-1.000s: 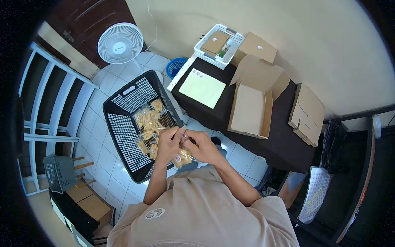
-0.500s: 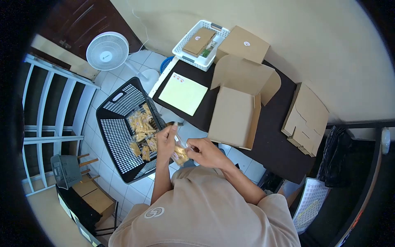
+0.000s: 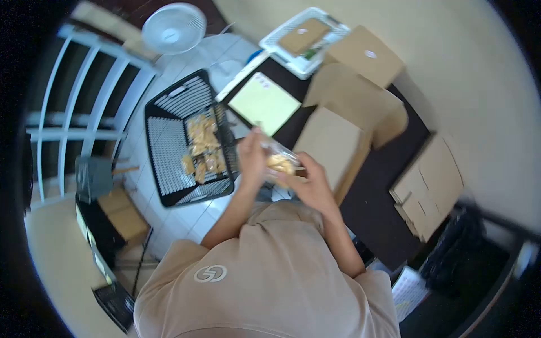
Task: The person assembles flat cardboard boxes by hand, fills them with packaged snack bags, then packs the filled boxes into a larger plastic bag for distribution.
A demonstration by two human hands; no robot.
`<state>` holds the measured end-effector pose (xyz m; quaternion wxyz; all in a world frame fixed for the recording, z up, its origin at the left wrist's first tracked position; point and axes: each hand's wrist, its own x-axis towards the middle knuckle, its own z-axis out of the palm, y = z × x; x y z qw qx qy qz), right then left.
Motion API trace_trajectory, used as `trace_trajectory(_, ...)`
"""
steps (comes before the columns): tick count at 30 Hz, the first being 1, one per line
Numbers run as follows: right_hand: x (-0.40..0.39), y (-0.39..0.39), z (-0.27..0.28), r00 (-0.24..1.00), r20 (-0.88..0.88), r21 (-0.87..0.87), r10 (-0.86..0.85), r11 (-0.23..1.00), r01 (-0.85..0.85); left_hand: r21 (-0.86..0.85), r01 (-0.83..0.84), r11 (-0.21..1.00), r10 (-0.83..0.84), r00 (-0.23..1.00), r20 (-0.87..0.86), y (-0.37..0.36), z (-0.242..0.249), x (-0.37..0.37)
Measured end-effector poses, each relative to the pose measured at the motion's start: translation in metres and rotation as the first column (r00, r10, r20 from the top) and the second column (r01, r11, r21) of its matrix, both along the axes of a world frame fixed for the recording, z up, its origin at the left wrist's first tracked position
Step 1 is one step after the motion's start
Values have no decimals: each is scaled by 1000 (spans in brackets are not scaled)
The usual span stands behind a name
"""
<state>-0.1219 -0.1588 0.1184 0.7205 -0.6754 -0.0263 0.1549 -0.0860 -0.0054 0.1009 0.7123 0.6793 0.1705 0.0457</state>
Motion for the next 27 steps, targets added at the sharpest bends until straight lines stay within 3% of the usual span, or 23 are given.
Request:
trace_trajectory(1,0,-5,-5,998,-70,-10,-4,1000,3,-151,-90,985,91,996,0,-10,-21,-1)
trace_trajectory(2,3,-8,0,995,-93,7,-44,999,45,-208,-27,978,44,996,80,-4,-37,0)
trace_trajectory(3,6,-23,-17,997,-18,-165,-81,983,77,-343,31,939,-47,998,-40,6,-17,1)
trace_trajectory(6,15,-51,-52,941,-139,-108,-307,950,294,-49,-15,999,15,1000,-17,61,-34,1)
trace_trajectory(8,19,-73,-84,911,-166,-166,-377,921,352,55,-123,991,121,992,31,108,-58,-8)
trace_trajectory(11,21,-91,-121,864,-290,-267,-412,902,340,220,-295,930,298,954,21,187,-84,-36)
trace_trajectory(14,19,-87,-143,872,-360,-308,-332,924,225,163,-436,885,446,894,-32,256,-114,-73)
trace_trajectory(16,15,-80,-159,865,-404,-298,-297,937,182,190,-509,840,542,809,-227,288,-123,-93)
trace_trajectory(19,11,-74,-184,843,-477,-324,-248,941,94,195,-428,883,470,802,-369,329,-150,-112)
trace_trajectory(21,7,-72,-201,910,-290,-653,-295,756,37,167,-426,889,456,794,-403,347,-175,-114)
trace_trajectory(25,-3,-60,-185,889,-207,-782,-410,615,102,93,-368,925,358,765,-536,377,-235,-104)
trace_trajectory(27,-9,-51,-168,867,-166,-787,-469,593,170,155,-247,957,287,700,-654,389,-274,-95)
